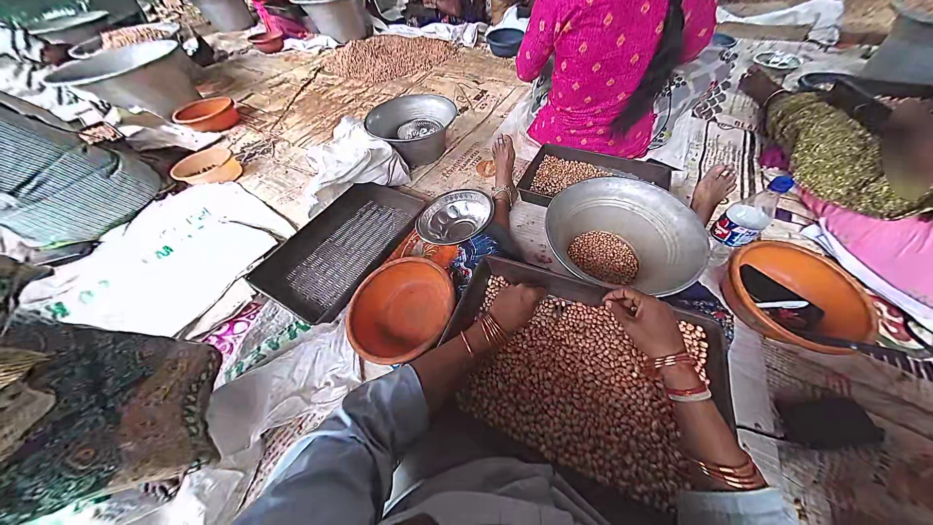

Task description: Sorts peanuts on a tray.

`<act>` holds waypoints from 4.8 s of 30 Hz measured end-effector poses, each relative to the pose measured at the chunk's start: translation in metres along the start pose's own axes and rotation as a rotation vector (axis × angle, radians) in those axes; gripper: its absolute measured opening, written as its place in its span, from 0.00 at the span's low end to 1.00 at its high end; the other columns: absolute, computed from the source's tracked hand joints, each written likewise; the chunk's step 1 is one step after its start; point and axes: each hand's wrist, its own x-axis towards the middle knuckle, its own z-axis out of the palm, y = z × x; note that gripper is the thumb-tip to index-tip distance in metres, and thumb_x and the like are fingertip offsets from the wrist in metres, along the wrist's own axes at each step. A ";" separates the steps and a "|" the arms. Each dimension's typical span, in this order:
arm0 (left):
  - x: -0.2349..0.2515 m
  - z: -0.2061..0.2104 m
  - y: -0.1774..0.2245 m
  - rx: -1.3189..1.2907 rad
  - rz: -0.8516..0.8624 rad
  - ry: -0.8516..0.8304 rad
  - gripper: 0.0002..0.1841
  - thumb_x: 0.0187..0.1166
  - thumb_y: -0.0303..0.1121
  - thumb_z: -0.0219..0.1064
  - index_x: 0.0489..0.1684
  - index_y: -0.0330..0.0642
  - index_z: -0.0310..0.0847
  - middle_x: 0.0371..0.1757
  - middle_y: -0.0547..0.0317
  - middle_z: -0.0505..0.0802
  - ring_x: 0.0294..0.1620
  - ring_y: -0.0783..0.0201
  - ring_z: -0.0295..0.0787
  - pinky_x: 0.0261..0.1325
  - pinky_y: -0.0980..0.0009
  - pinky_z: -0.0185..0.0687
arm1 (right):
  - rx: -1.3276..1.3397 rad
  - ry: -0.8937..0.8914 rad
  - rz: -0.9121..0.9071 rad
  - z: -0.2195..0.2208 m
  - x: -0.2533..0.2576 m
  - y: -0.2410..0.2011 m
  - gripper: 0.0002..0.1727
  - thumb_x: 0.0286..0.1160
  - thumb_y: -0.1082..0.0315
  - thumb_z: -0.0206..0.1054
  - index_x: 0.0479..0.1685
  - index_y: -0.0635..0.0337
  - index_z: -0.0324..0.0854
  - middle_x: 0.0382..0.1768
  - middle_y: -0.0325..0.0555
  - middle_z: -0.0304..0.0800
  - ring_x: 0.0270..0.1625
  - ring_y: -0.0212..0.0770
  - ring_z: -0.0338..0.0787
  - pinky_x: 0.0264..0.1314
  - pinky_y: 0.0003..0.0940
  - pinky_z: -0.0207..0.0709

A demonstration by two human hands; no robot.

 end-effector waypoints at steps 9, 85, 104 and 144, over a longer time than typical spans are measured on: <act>-0.007 0.000 0.010 0.045 -0.042 -0.032 0.18 0.91 0.34 0.52 0.62 0.32 0.84 0.59 0.32 0.91 0.65 0.33 0.88 0.66 0.37 0.80 | -0.333 -0.231 0.014 0.025 0.003 -0.014 0.16 0.87 0.66 0.59 0.62 0.56 0.89 0.58 0.59 0.93 0.64 0.62 0.91 0.63 0.64 0.79; -0.112 -0.032 -0.021 0.054 -0.277 0.042 0.17 0.84 0.37 0.61 0.65 0.40 0.86 0.57 0.37 0.93 0.62 0.36 0.90 0.64 0.35 0.80 | -0.164 -0.447 -0.274 0.099 -0.011 -0.070 0.19 0.89 0.65 0.54 0.67 0.54 0.87 0.67 0.54 0.90 0.71 0.54 0.87 0.75 0.55 0.75; -0.037 -0.038 -0.027 0.420 -0.398 0.108 0.07 0.76 0.25 0.70 0.46 0.33 0.88 0.50 0.34 0.92 0.55 0.34 0.89 0.53 0.39 0.83 | -0.278 -0.523 -0.229 0.098 -0.021 -0.071 0.20 0.87 0.60 0.56 0.69 0.57 0.82 0.58 0.59 0.91 0.64 0.60 0.90 0.66 0.59 0.78; -0.072 -0.013 0.019 -0.828 -0.143 -0.755 0.14 0.92 0.35 0.52 0.49 0.43 0.86 0.21 0.72 0.80 0.16 0.79 0.71 0.20 0.83 0.64 | -0.253 -0.162 -0.213 0.095 0.008 -0.026 0.15 0.87 0.63 0.60 0.59 0.57 0.89 0.56 0.59 0.92 0.59 0.60 0.92 0.58 0.58 0.81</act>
